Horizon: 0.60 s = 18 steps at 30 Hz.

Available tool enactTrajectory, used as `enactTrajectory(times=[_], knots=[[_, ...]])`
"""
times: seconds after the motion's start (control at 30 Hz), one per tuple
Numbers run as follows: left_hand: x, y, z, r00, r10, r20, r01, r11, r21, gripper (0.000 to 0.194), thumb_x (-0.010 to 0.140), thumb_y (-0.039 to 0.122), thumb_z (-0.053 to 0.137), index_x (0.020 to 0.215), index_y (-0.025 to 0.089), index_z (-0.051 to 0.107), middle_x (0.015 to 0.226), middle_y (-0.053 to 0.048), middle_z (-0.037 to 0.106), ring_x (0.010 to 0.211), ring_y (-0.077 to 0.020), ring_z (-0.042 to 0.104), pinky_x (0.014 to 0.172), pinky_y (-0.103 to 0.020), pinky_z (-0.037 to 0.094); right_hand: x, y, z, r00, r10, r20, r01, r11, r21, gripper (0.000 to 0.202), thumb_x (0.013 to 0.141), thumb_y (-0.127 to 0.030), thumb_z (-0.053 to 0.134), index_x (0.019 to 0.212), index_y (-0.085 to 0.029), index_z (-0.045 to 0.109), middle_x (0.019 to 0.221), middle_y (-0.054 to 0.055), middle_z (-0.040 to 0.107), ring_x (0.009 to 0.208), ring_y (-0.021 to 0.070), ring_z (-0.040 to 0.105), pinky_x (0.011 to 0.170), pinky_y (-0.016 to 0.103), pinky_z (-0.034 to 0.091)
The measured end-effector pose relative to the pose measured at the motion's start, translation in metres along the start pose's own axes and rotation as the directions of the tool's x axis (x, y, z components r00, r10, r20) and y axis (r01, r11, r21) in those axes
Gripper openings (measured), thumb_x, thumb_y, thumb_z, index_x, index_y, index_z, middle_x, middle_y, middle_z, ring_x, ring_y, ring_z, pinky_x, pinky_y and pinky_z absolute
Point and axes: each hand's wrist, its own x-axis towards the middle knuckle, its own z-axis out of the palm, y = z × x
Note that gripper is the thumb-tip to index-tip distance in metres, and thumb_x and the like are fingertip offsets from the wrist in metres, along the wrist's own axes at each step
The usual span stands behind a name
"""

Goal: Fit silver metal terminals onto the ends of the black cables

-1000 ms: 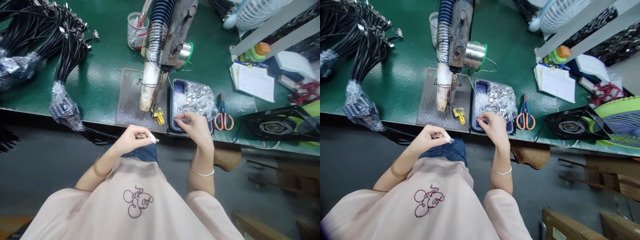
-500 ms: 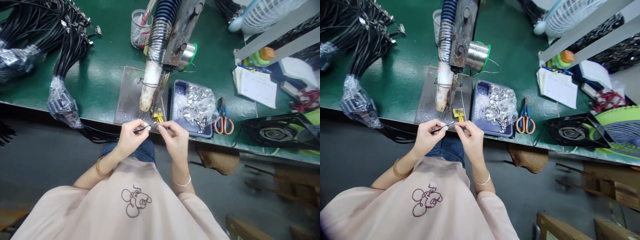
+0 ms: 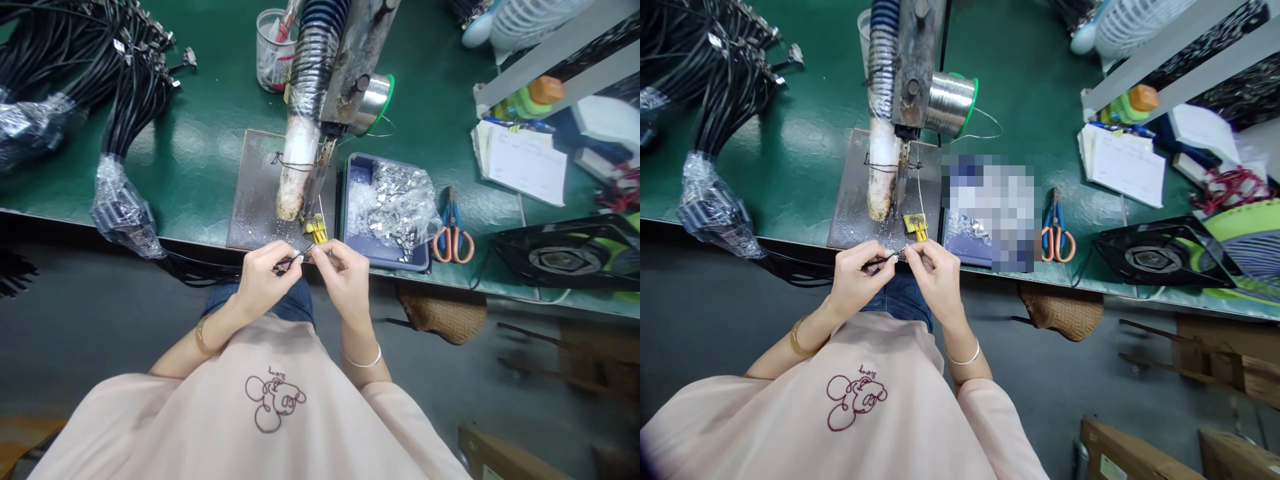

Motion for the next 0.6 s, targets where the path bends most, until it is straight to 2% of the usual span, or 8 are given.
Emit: enactTrajectory(times=[0.17, 0.27, 0.33, 0.4, 0.5, 0.6], knots=[[0.000, 0.001, -0.001, 1.000, -0.016, -0.003, 0.015, 0.999, -0.041, 0.018, 0.085, 0.013, 0.061, 0.068, 0.017, 0.060, 0.061, 0.003, 0.056, 0.052, -0.0081, 0.046, 0.051, -0.020, 0.038, -0.001, -0.005, 0.002, 0.991, -0.133, -0.007, 0.131, 0.984, -0.117, 0.025, 0.096, -0.024, 0.061, 0.072, -0.020, 0.064, 0.067, -0.002, 0.064, 0.055, 0.0103, 0.053, 0.056, 0.024, 0.043], [0.000, 0.000, -0.004, 0.986, -0.154, 0.056, 0.162, 0.969, -0.189, 0.015, 0.086, 0.018, 0.063, 0.072, 0.016, 0.065, 0.061, 0.001, 0.059, 0.053, -0.0092, 0.049, 0.053, -0.021, 0.041, -0.003, -0.006, 0.003, 0.981, -0.187, -0.052, 0.177, 0.972, -0.151, 0.023, 0.096, -0.026, 0.063, 0.074, -0.021, 0.065, 0.064, -0.003, 0.063, 0.052, 0.0094, 0.051, 0.053, 0.024, 0.043], [0.001, -0.003, -0.005, 0.954, -0.277, 0.114, 0.299, 0.900, -0.318, 0.015, 0.086, 0.026, 0.067, 0.077, 0.015, 0.071, 0.059, 0.002, 0.058, 0.052, -0.0095, 0.048, 0.051, -0.022, 0.040, -0.005, -0.005, 0.002, 0.979, -0.151, -0.135, 0.136, 0.984, -0.111, 0.015, 0.096, -0.030, 0.063, 0.085, -0.022, 0.067, 0.059, -0.006, 0.058, 0.047, 0.0092, 0.048, 0.047, 0.023, 0.040], [0.002, -0.006, -0.006, 0.921, -0.361, 0.142, 0.387, 0.826, -0.411, 0.018, 0.083, 0.031, 0.073, 0.080, 0.013, 0.076, 0.056, 0.002, 0.055, 0.051, -0.0090, 0.045, 0.049, -0.022, 0.038, -0.007, -0.002, 0.000, 0.965, -0.111, -0.239, 0.110, 0.994, -0.017, 0.011, 0.098, -0.032, 0.059, 0.100, -0.023, 0.065, 0.057, -0.008, 0.055, 0.043, 0.0096, 0.049, 0.043, 0.023, 0.039], [0.005, -0.009, -0.005, 0.898, -0.417, 0.140, 0.430, 0.767, -0.476, 0.021, 0.076, 0.035, 0.080, 0.077, 0.014, 0.079, 0.056, 0.001, 0.058, 0.053, -0.0090, 0.043, 0.050, -0.022, 0.037, -0.010, 0.003, 0.000, 0.934, -0.105, -0.342, 0.131, 0.990, 0.055, 0.014, 0.100, -0.030, 0.056, 0.113, -0.024, 0.059, 0.065, -0.007, 0.065, 0.040, 0.0092, 0.055, 0.041, 0.022, 0.043], [0.009, -0.011, -0.005, 0.891, -0.430, 0.148, 0.442, 0.742, -0.505, 0.021, 0.073, 0.036, 0.080, 0.075, 0.015, 0.079, 0.059, -0.001, 0.063, 0.055, -0.0101, 0.047, 0.052, -0.023, 0.040, -0.012, 0.006, 0.004, 0.923, -0.155, -0.353, 0.154, 0.988, -0.029, 0.007, 0.099, -0.026, 0.061, 0.105, -0.024, 0.062, 0.079, -0.002, 0.075, 0.050, 0.0116, 0.068, 0.049, 0.024, 0.055]])
